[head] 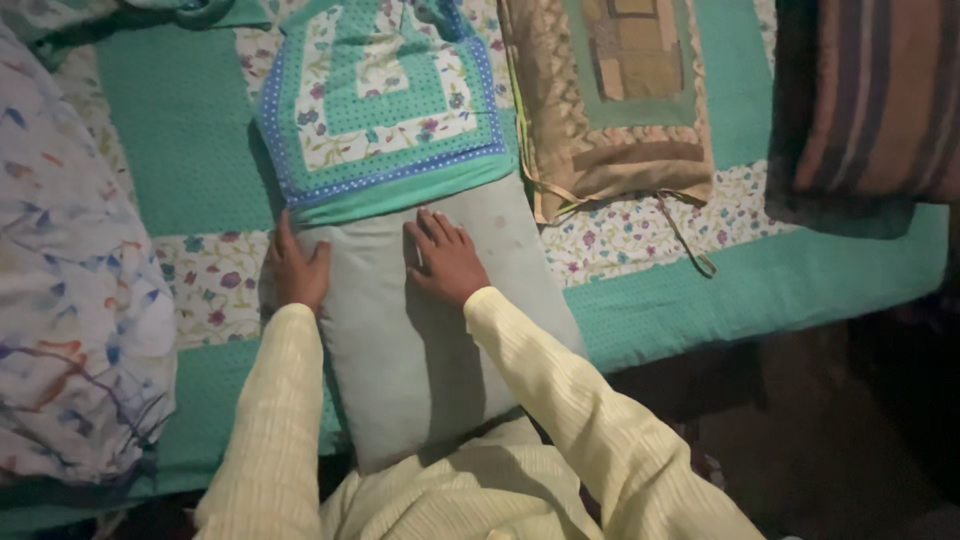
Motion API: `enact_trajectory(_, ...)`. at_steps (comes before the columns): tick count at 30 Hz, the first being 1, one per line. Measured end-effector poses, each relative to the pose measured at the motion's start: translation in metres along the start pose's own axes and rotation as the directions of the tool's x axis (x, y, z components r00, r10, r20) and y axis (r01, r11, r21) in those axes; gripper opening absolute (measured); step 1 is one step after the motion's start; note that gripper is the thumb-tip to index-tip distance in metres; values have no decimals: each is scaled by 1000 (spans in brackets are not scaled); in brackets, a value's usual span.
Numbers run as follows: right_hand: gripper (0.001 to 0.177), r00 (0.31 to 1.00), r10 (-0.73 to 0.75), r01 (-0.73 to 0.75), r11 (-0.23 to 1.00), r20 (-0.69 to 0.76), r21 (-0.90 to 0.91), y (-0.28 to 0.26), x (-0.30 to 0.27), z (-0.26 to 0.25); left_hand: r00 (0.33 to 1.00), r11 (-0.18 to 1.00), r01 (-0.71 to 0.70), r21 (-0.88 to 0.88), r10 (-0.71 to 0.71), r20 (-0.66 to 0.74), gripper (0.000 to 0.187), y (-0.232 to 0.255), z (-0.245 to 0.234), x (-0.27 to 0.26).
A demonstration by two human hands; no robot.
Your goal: The person places a patterned pillowcase over a pillow on a bed, repeatedly tucks the edges, and adjusts the fit. The person lifts and repositions the pillow multiple times to align the case and smooth the surface.
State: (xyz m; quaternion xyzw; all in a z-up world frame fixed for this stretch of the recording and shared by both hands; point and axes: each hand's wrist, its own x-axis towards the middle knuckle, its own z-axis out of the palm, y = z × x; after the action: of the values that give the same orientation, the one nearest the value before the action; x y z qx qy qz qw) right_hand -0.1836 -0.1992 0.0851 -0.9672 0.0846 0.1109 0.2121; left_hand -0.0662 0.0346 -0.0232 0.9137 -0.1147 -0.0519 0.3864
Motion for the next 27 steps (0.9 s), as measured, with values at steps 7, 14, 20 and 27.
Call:
enact_trajectory(7, 81, 989, -144, 144, 990, -28, 6, -21, 1, 12, 993, 989, 107, -97, -111, -37, 48, -1, -5, 35)
enact_trajectory(14, 78, 997, -68, 68, 998, -40, 9, -48, -1, 10, 997, 986, -57, 157, 47, 66, 33, 7, -31, 36)
enact_trajectory(20, 70, 992, -17, 26, 997, -123, 69, -48, 4, 4, 939, 877, -320, 358, 345, -6, 19, 19, -45, 56)
enact_trajectory(27, 67, 978, 81, -63, 993, -190, 101, -60, 26, -16, 954, 940, -296, 168, 300, 6, 20, 30, -48, 57)
